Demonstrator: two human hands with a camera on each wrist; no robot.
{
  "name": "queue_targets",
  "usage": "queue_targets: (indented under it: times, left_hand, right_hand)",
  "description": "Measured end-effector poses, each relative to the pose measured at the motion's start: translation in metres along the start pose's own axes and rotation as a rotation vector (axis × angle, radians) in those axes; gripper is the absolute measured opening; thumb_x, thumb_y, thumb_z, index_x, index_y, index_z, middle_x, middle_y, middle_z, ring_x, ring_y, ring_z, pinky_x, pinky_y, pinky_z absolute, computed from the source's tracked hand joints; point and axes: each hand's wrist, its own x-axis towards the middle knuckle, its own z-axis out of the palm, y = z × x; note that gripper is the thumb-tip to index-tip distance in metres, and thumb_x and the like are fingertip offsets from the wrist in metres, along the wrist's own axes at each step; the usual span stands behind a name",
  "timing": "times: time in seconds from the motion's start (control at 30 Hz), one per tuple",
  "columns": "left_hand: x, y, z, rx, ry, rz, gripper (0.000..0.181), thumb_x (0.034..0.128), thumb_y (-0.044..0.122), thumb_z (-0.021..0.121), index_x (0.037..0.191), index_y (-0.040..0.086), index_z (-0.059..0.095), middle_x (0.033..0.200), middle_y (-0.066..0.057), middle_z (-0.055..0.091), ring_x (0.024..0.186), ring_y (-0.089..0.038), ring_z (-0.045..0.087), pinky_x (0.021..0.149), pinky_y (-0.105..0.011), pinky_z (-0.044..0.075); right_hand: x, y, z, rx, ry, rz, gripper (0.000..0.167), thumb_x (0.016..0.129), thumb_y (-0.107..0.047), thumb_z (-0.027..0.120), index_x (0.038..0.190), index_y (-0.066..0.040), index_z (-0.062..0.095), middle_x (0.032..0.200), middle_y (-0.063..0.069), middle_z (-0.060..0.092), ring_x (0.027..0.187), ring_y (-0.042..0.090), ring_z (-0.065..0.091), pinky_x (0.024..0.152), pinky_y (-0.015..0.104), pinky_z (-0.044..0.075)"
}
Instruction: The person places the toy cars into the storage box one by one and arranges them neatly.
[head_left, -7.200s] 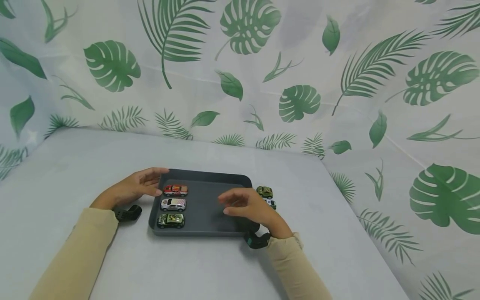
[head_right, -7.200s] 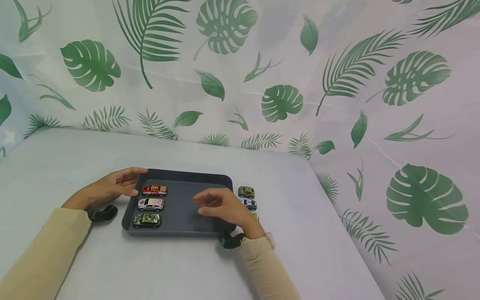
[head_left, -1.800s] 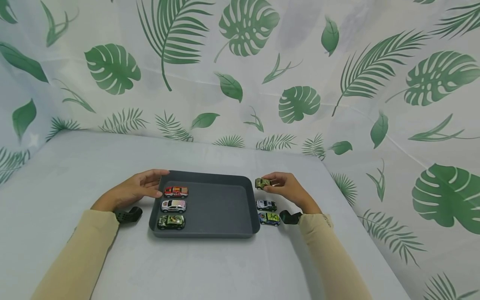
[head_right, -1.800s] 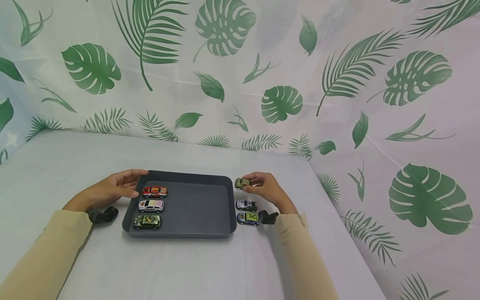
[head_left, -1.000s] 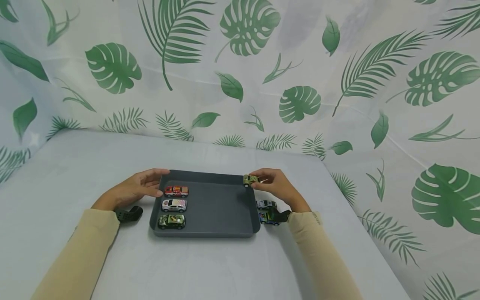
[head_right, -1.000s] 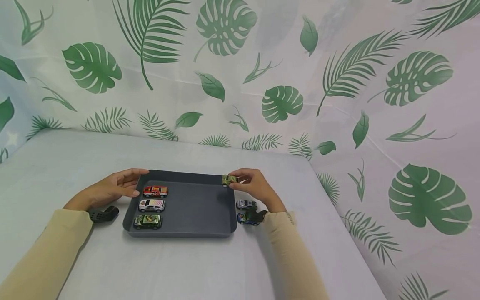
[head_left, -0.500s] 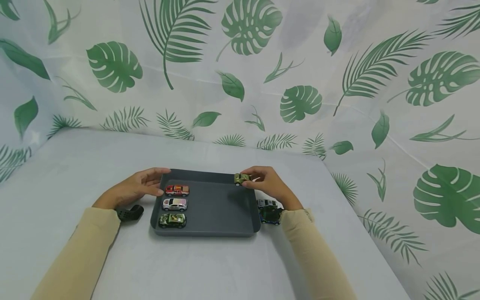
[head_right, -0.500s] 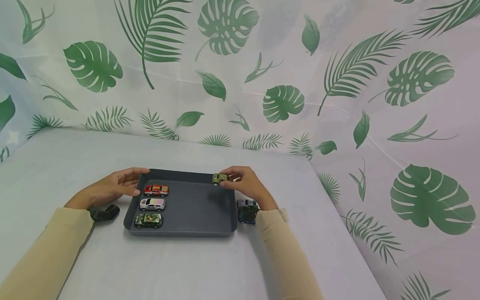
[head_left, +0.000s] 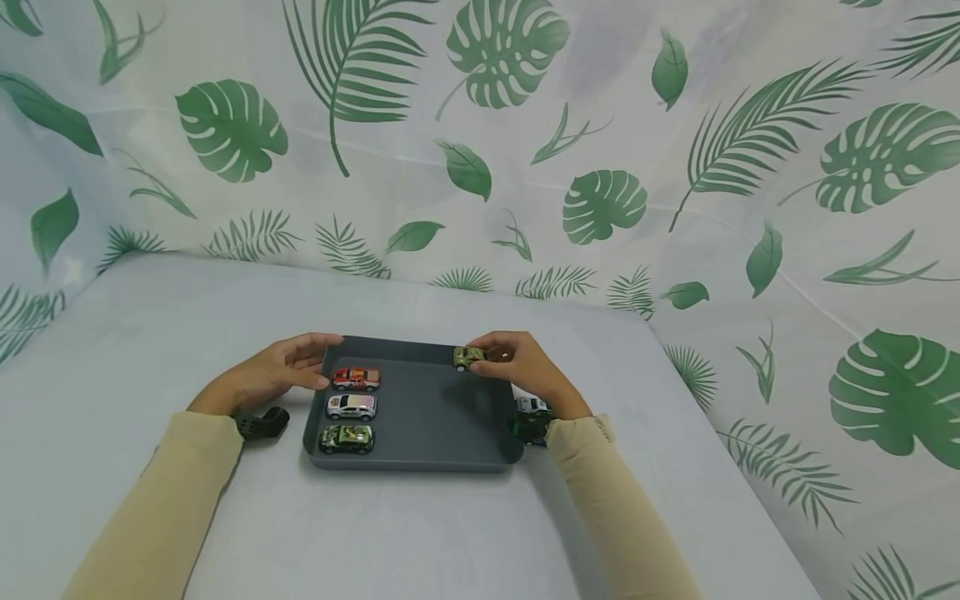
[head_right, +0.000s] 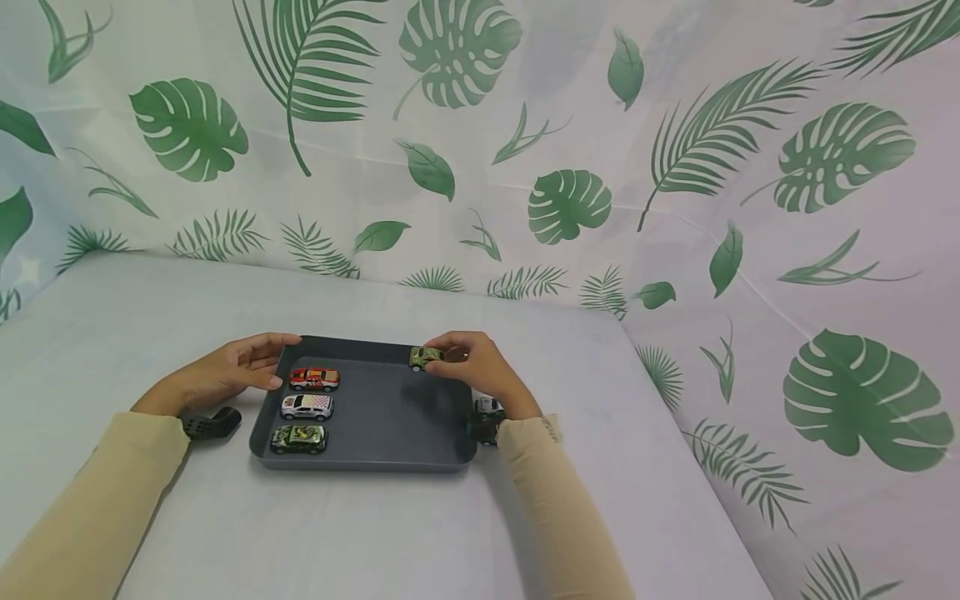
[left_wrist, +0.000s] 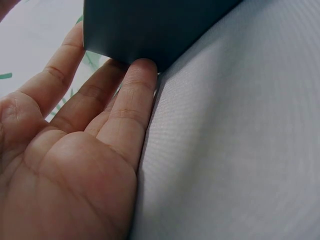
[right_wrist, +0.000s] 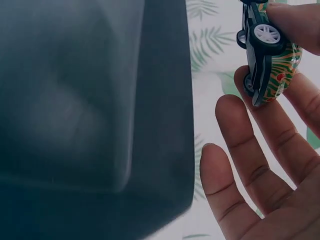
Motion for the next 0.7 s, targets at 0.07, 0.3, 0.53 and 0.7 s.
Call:
queue_targets:
  times: [0.07,0.3,0.53,0.7]
  left_hand:
    - [0.000,0.000,0.000,-0.002,-0.001,0.000,0.087,0.0930,0.007,0.080,0.165,-0.004,0.032,0.172,-0.030,0.030,0.162,-0.051,0.020,0.130,-0.068,0.016]
    - [-0.001,0.002,0.001,-0.005,-0.011,0.003,0.088,0.0936,0.008,0.080,0.166,-0.003,0.032,0.172,-0.030,0.030,0.161,-0.052,0.019,0.129,-0.068,0.018]
    - [0.000,0.002,0.001,-0.021,-0.023,0.013,0.088,0.0935,0.006,0.080,0.166,-0.004,0.031,0.171,-0.031,0.031,0.161,-0.051,0.020,0.129,-0.067,0.018]
    - [-0.001,0.002,0.000,-0.006,-0.012,0.005,0.088,0.0935,0.007,0.080,0.166,-0.004,0.031,0.171,-0.031,0.030,0.161,-0.052,0.019,0.129,-0.067,0.018]
  right_hand:
    - [0.002,-0.001,0.003,0.008,-0.003,0.002,0.035,0.097,-0.007,0.080,0.130,0.002,0.075,0.112,0.014,0.077,0.096,0.024,0.072,0.086,0.038,0.060]
    - [0.009,-0.003,0.011,0.034,-0.028,0.000,0.033,0.096,-0.006,0.079,0.128,0.003,0.075,0.110,0.013,0.078,0.095,0.021,0.073,0.086,0.038,0.061]
    - [0.015,-0.004,0.021,0.025,-0.044,0.005,0.032,0.096,-0.006,0.079,0.127,0.004,0.075,0.112,0.014,0.077,0.094,0.021,0.073,0.086,0.036,0.061]
    - [0.018,-0.007,0.028,0.024,-0.055,0.008,0.033,0.096,-0.005,0.080,0.127,0.005,0.075,0.114,0.016,0.077,0.096,0.022,0.074,0.087,0.036,0.061]
